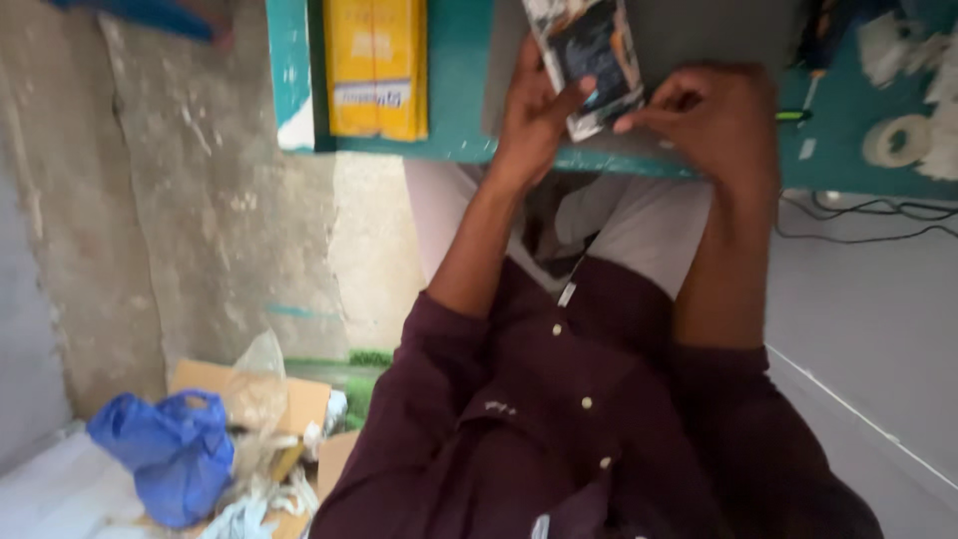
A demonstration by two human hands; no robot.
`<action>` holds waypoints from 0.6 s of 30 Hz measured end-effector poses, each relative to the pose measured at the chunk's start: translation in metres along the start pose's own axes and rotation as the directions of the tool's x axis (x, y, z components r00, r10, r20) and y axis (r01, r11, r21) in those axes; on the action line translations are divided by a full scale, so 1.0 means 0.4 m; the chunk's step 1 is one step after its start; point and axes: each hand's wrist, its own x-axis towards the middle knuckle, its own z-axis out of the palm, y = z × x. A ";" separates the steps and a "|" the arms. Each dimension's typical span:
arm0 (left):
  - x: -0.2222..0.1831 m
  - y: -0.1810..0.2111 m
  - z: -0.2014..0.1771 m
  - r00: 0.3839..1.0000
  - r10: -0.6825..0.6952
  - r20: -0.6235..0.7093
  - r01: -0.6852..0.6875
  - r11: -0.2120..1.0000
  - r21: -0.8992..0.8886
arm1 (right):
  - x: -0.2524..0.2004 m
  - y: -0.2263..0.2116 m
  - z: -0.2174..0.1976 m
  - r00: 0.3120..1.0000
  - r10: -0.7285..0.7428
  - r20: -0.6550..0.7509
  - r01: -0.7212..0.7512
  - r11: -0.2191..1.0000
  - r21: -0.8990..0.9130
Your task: The person is seated on the floor, working on a disassembled smartphone. They use a green plastic prying tool to carefully separate the screen assembly from the phone's frame and disconnect internal ribbon cables.
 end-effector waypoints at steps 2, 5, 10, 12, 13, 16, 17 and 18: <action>0.020 0.006 0.000 0.999 0.003 0.035 0.000 0.996 -0.089 | 0.014 -0.005 0.001 0.999 -0.045 -0.008 0.044 0.998 -0.053; -0.009 0.000 -0.005 0.999 -0.032 0.016 0.034 0.992 -0.124 | -0.019 -0.010 0.012 0.999 -0.035 0.024 0.036 0.999 -0.031; 0.012 0.022 0.014 0.999 -0.026 0.024 0.029 0.989 -0.145 | 0.009 -0.007 -0.006 0.987 -0.157 -0.046 0.151 0.983 -0.101; 0.001 0.029 0.015 1.000 -0.028 0.014 0.029 0.993 -0.112 | 0.001 -0.004 0.004 0.987 -0.160 -0.032 0.156 0.981 -0.120; 0.012 0.035 0.018 1.000 -0.020 0.015 0.022 0.995 -0.096 | 0.007 0.000 0.003 0.985 -0.169 -0.030 0.164 0.977 -0.134; 0.013 0.034 0.023 0.999 -0.040 0.037 0.044 0.992 -0.119 | 0.004 0.026 -0.004 0.997 0.019 -0.074 -0.017 0.999 0.028; -0.005 0.031 0.025 0.998 -0.058 0.016 0.060 0.992 -0.114 | -0.013 0.025 0.006 0.998 0.045 -0.049 -0.043 0.998 0.053; 0.005 0.037 0.028 0.998 -0.057 0.011 0.058 0.993 -0.106 | -0.002 0.023 0.009 0.998 0.054 -0.040 -0.051 0.996 0.069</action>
